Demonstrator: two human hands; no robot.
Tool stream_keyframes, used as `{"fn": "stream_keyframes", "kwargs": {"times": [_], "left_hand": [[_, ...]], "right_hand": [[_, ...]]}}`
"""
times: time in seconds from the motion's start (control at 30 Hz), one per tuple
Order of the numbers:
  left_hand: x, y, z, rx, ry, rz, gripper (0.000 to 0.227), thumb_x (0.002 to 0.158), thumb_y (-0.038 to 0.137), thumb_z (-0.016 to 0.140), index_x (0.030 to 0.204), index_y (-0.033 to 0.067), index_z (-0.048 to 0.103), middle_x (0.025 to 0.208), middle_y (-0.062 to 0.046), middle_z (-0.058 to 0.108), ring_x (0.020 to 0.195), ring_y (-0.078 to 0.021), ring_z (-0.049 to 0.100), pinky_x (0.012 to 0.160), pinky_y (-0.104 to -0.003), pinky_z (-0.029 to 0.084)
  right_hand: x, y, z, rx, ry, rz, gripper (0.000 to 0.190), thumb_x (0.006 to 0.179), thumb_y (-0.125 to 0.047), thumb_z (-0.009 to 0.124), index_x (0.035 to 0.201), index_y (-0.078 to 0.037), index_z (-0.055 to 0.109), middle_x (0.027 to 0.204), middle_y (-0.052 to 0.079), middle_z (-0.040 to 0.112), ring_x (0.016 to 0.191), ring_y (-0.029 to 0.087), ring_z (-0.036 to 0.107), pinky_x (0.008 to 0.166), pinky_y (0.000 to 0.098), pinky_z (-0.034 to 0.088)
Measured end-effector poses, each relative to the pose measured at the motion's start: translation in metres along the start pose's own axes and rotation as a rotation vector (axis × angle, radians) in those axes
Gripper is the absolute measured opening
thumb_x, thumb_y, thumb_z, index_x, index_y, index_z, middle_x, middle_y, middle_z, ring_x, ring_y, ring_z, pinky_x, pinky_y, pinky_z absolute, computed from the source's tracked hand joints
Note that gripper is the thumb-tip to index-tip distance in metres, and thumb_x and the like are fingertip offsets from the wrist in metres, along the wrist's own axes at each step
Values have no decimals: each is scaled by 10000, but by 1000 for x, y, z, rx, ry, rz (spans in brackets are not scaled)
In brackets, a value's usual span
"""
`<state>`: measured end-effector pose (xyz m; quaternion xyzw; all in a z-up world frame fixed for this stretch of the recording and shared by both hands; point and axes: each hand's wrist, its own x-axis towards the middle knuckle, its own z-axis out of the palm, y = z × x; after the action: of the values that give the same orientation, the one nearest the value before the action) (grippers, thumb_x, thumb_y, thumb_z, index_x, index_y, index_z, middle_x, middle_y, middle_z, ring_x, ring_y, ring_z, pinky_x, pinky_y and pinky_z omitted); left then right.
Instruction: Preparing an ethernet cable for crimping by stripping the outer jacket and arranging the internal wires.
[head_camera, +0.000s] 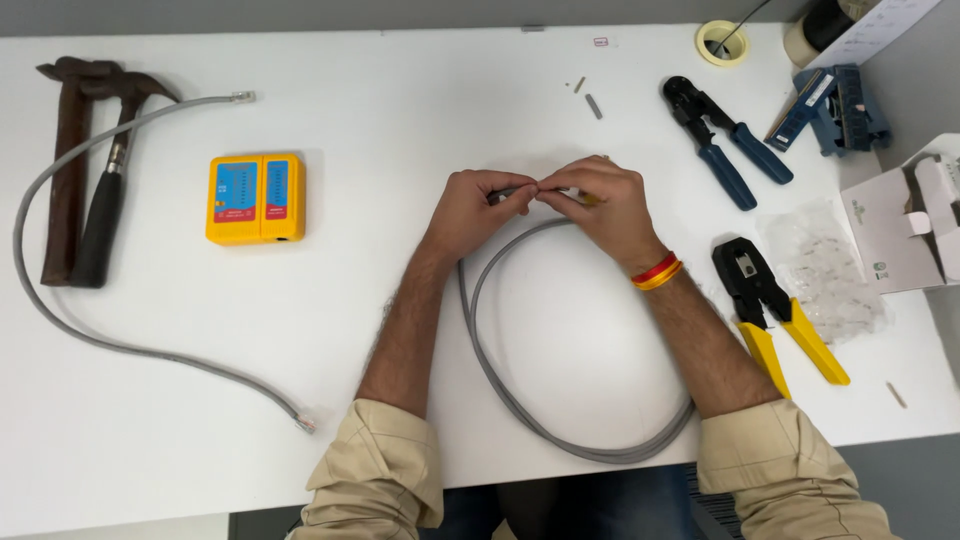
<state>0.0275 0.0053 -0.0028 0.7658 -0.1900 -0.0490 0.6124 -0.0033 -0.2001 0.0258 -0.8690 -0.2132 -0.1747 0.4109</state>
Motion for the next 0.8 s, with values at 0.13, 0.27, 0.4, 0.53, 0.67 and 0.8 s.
{"fn": "stream_keyframes", "kwargs": {"times": [0.13,0.27,0.4,0.53,0.67,0.8], "left_hand": [[0,1,2,4,-20,-17,186,963,200,723,1091,93,807,856,-36,796,726,-75,674,661,-245,552],[3,0,5,-19,-3,-2,179,962,187,726,1094,88,794,896,-39,797,778,-75,717,708,-234,597],[3,1,5,-7,10,-19,176,956,180,732,1090,83,794,912,-45,799,788,-79,726,706,-229,601],[2,2,5,-11,13,-32,175,957,177,732,1092,86,797,911,-50,802,778,-81,723,695,-231,594],[2,0,5,-15,-7,-19,175,950,181,738,1088,90,793,922,-44,800,786,-73,724,699,-231,603],[1,-2,6,-17,-10,-5,179,939,185,755,1082,87,799,920,-52,804,787,-75,718,705,-233,606]], "right_hand": [[-3,-1,-5,-106,29,-167,165,890,-51,825,1045,-74,771,1004,49,755,951,164,696,688,236,587],[-3,-1,-7,-339,57,-323,139,905,-106,841,1014,-64,766,940,46,747,924,200,695,815,336,563],[-5,3,-2,-360,77,-287,130,857,-84,824,967,-64,758,914,39,747,910,198,695,814,341,564],[-4,4,-2,-300,68,-227,140,885,-50,794,1022,-69,771,916,33,744,876,176,684,810,321,562],[-4,4,-2,-269,53,-279,163,872,-88,835,1014,-66,758,896,35,734,879,186,689,806,329,556],[-7,8,2,-306,102,-308,118,863,-63,836,955,-65,762,873,39,733,880,186,696,787,328,553]]}}
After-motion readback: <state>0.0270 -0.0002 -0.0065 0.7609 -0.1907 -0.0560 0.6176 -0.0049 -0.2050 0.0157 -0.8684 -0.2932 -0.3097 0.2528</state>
